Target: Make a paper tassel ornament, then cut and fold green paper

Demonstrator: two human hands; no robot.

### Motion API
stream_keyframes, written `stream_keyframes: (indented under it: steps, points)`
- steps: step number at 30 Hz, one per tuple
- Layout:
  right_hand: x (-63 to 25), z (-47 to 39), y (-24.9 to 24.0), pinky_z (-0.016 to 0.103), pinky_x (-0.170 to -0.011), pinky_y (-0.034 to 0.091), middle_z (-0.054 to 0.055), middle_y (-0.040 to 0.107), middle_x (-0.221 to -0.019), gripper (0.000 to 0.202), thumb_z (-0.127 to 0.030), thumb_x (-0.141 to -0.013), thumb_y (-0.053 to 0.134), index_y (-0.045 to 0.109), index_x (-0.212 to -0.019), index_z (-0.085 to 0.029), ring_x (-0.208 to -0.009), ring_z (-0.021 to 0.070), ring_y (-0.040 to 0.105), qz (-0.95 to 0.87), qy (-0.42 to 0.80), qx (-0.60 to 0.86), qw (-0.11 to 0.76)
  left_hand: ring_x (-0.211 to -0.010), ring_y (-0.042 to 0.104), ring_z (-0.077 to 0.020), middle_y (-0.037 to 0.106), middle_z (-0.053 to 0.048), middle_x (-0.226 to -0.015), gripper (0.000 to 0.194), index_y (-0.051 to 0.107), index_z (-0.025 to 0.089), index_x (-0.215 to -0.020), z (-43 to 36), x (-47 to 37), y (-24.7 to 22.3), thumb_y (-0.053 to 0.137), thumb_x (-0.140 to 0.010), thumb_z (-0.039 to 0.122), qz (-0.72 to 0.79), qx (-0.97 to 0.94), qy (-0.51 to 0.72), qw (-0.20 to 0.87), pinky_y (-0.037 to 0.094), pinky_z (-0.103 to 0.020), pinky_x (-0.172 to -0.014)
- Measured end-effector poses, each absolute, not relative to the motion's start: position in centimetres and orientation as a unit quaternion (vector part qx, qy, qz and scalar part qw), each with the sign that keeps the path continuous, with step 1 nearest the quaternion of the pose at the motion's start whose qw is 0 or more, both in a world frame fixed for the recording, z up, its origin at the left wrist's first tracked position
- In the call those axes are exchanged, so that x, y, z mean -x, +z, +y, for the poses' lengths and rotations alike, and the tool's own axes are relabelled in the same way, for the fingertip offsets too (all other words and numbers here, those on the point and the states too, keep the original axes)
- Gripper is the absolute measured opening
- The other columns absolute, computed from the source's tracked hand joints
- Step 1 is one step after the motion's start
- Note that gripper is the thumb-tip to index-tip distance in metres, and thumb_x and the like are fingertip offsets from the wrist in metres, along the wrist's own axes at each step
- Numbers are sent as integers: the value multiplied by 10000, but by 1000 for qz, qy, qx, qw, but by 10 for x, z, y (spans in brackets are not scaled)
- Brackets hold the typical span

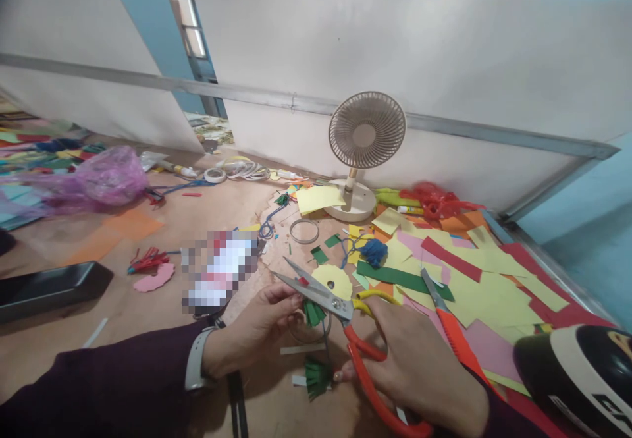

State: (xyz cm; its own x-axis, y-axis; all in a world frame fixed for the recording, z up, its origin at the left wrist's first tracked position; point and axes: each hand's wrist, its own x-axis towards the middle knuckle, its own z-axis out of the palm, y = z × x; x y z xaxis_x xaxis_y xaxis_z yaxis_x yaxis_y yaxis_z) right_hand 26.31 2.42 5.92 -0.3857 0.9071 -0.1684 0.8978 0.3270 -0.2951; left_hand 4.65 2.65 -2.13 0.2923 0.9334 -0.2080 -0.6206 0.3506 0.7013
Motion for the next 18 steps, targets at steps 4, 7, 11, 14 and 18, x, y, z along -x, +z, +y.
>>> stream_keyframes:
  steps: [4,7,11,14,18]
  points:
    - [-264,23,56,299,-600,380,4,613,-750,280,-373,-697,674,438,-736,-228,-667,190,542,-818,170,550,19,-640,574,-69,677,-13,-768,261,736,141,-784,26,-47,-19,871,-617,289,303,-255,512,762,446,-187,-632]
    - [-264,22,54,304,-607,390,6,621,-739,250,-371,-733,645,441,-750,-228,-661,193,555,-822,179,540,20,-630,567,-64,676,-11,-766,255,737,142,-791,27,-46,-20,869,-620,279,304,-250,515,762,441,-183,-619]
    - [-262,22,52,306,-608,401,16,642,-744,204,-347,-748,622,462,-795,-228,-661,203,579,-826,183,533,32,-612,563,-65,664,3,-727,244,737,155,-764,29,-46,-19,879,-598,263,300,-238,518,765,439,-187,-613]
    - [-259,21,52,298,-606,413,19,654,-766,184,-295,-719,611,477,-828,-230,-658,200,596,-822,199,533,37,-626,566,-72,671,-8,-743,245,737,148,-762,29,-45,-20,879,-598,262,303,-239,522,761,440,-190,-617]
    - [-258,19,52,299,-630,431,18,667,-815,222,-268,-687,588,488,-883,-238,-711,209,618,-805,236,544,23,-659,586,-88,671,-17,-750,259,731,138,-756,30,-45,-23,880,-595,276,309,-239,521,758,449,-195,-627]
